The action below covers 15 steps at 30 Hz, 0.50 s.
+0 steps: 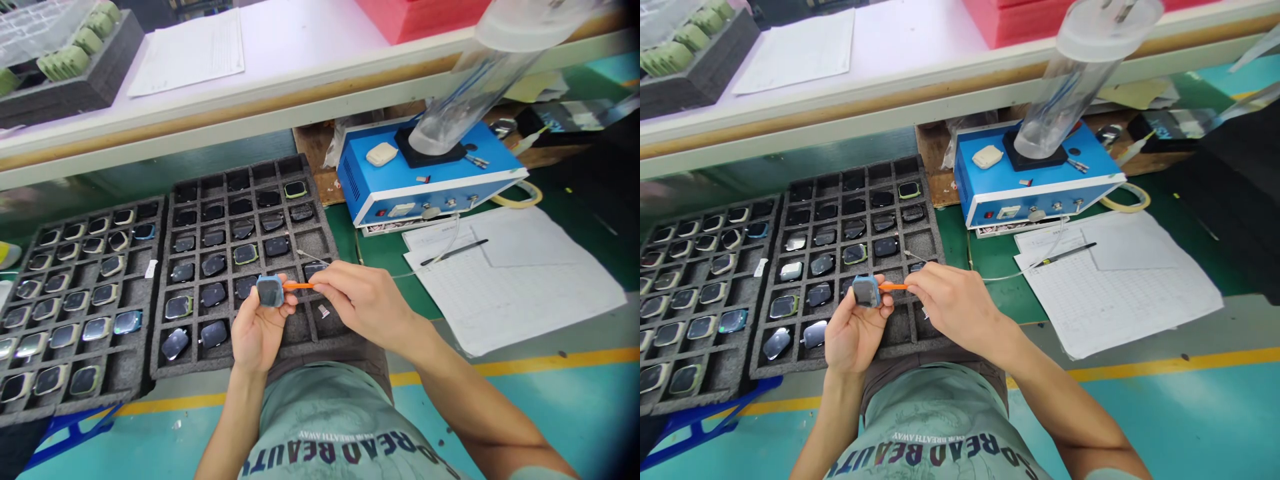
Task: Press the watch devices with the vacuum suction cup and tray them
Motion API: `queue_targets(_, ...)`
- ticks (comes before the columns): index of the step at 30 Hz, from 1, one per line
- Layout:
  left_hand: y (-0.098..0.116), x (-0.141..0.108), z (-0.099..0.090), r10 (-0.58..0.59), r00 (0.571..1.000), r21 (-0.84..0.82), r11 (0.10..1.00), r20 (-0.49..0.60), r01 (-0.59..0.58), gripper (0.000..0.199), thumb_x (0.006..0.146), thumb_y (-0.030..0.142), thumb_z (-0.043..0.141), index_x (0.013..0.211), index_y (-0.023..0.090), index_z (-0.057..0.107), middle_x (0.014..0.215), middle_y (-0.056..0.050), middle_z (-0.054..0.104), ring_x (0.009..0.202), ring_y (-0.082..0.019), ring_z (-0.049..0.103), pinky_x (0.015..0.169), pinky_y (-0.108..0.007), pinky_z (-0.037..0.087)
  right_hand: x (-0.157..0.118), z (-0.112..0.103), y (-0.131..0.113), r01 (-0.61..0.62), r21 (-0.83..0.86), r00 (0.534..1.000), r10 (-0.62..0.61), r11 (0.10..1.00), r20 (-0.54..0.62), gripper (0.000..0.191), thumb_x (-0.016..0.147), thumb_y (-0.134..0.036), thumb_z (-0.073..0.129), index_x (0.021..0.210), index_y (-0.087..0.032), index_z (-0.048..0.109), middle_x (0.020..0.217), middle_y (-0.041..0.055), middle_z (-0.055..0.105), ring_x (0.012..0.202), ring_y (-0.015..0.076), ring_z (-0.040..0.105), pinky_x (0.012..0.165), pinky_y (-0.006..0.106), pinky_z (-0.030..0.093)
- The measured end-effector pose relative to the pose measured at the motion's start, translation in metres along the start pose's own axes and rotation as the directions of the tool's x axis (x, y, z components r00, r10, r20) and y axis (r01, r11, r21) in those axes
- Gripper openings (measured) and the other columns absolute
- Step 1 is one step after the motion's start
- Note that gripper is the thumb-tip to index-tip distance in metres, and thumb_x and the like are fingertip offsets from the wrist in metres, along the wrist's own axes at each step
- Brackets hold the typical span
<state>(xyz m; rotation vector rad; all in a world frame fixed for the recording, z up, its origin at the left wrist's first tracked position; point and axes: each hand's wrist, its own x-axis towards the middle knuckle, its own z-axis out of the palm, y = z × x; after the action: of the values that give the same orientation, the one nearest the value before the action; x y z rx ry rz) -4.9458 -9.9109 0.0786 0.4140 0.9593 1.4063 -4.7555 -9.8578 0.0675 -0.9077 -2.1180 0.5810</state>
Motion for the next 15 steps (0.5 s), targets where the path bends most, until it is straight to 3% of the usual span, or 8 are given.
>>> queue_targets(6,0.001,0.001,0.002,-0.006,1.000,0.025,1.000,0.003,0.006,0.031,0.092,0.037,0.065,0.101,0.011,0.079,0.098,-0.014,0.076,0.077,-0.017,0.070,0.068,-0.024,0.058,-0.001,-0.002,0.003,-0.022,0.055,1.000,0.023,0.998,-0.016,0.018,0.103,-0.020,0.052,0.101,-0.019,0.070,0.091,0.0028,0.071,0.080,0.0153,0.066,0.071,0.027,0.046)
queue_targets(9,0.003,0.003,0.003,0.021,0.999,0.039,0.999,-0.028,-0.020,0.036,0.084,0.040,0.075,0.105,0.011,0.079,0.095,-0.012,0.076,0.077,-0.016,0.069,0.068,-0.023,0.059,-0.022,-0.023,0.030,-0.144,0.061,0.983,0.150,0.988,-0.108,0.017,0.103,-0.023,0.053,0.102,-0.020,0.070,0.095,0.0032,0.072,0.086,0.0162,0.067,0.077,0.027,0.048)
queue_targets(12,0.002,0.009,0.004,0.076,0.995,0.104,0.992,-0.068,-0.069,0.045,0.076,0.045,0.082,0.108,0.013,0.078,0.093,-0.011,0.075,0.076,-0.017,0.068,0.066,-0.023,0.060,-0.064,-0.060,0.079,-0.393,-0.150,0.885,0.329,0.907,-0.330,0.017,0.101,-0.026,0.056,0.101,-0.020,0.072,0.094,0.0053,0.072,0.085,0.0204,0.065,0.075,0.032,0.047)
queue_targets(15,-0.001,0.014,0.007,0.144,0.986,0.267,0.956,-0.080,-0.118,0.051,0.070,0.048,0.086,0.108,0.014,0.078,0.097,-0.012,0.075,0.078,-0.019,0.070,0.065,-0.024,0.060,-0.103,-0.094,0.130,-0.581,-0.401,0.796,0.392,0.708,-0.462,0.020,0.099,-0.026,0.056,0.096,-0.019,0.075,0.090,0.0089,0.073,0.085,0.0260,0.062,0.076,0.038,0.044)
